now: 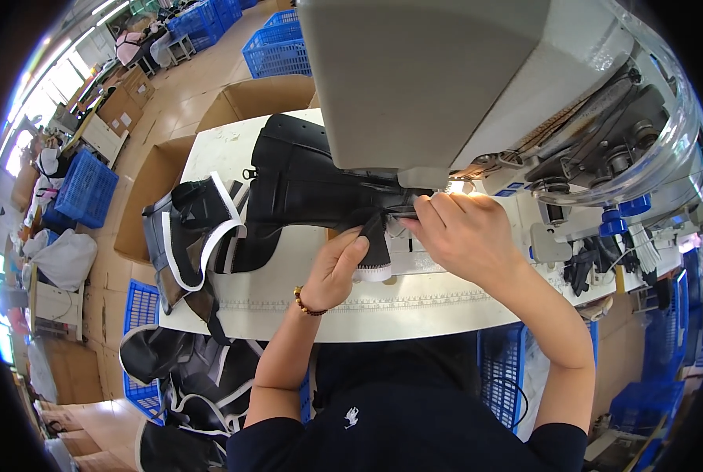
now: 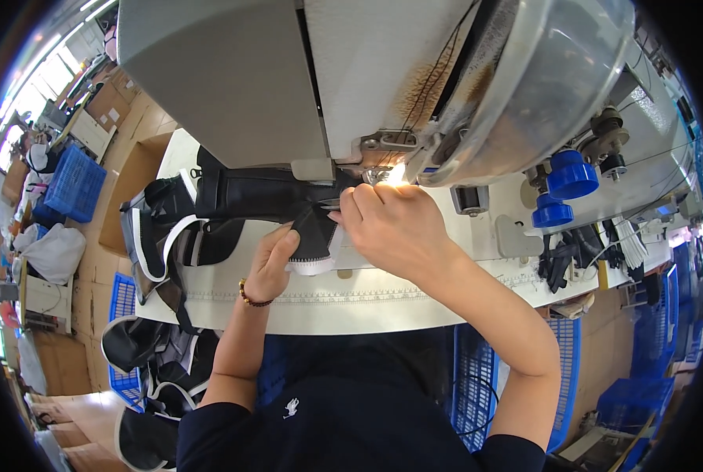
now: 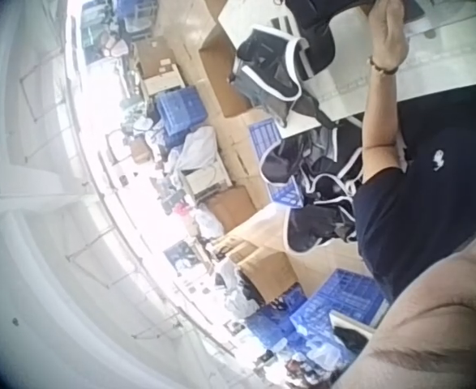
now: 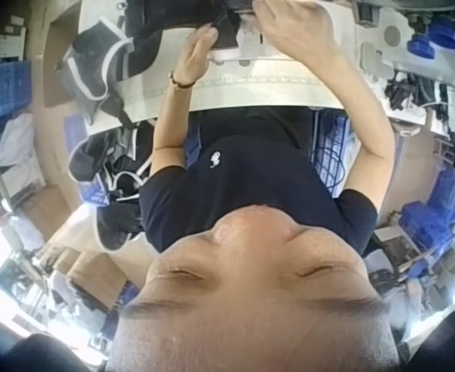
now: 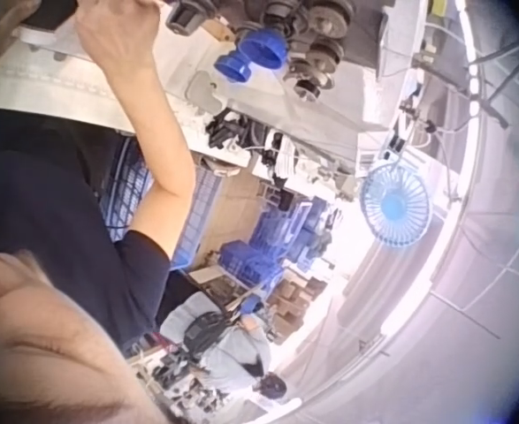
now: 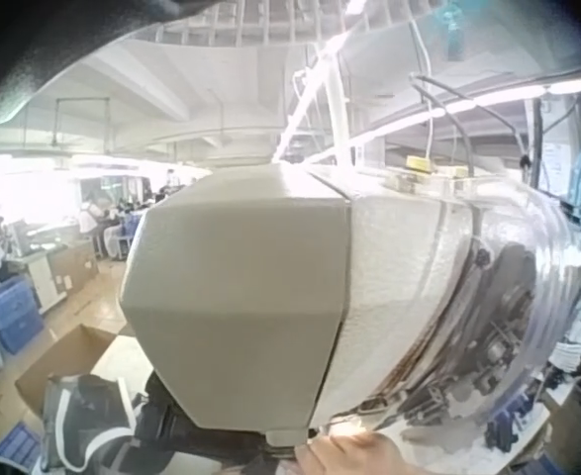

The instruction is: Sewing and assembling black leather boots using an industrial sewing machine.

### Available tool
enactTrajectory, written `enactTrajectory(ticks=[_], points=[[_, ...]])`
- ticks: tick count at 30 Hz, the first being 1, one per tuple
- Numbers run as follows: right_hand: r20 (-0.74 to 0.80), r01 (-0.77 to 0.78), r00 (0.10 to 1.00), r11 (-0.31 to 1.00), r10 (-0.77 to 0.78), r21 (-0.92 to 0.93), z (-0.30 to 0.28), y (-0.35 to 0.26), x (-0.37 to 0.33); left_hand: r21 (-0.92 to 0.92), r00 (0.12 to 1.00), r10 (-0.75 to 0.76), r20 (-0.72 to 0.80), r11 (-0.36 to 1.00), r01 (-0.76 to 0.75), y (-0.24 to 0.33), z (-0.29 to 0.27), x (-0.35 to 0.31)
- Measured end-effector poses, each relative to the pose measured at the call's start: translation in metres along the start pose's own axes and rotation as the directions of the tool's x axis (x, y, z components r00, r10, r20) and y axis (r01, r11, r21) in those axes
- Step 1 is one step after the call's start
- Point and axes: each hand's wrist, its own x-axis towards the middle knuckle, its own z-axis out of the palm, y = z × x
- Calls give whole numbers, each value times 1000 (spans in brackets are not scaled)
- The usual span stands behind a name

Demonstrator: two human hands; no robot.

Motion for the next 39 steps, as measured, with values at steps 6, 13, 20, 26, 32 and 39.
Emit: enactTrajectory(ticks=[6,13,20,26,32,39], points=[[22,9,1000,999,-10,34,3,-4,5,-39,999,6,-31,999,-7,7,7,0],[106,5,994,999,-9,41,2,-6,4,-87,1000,-15,7,996,16,-2,2,-2],[57,2,998,1000,-4,28,-5,-2,-1,-262,998,-55,12,963,56,-6,-2,-9],[120,-39,992,998,33,50,-8,-7,5,-195,999,-33,32,980,38,-7,-6,-11],[166,-61,985,996,50,60,-4,-13,8,-174,1000,0,28,985,5,-1,-1,-10],[135,15,991,998,-22,55,-3,-12,12,-152,1000,-3,5,988,4,-1,0,-9]])
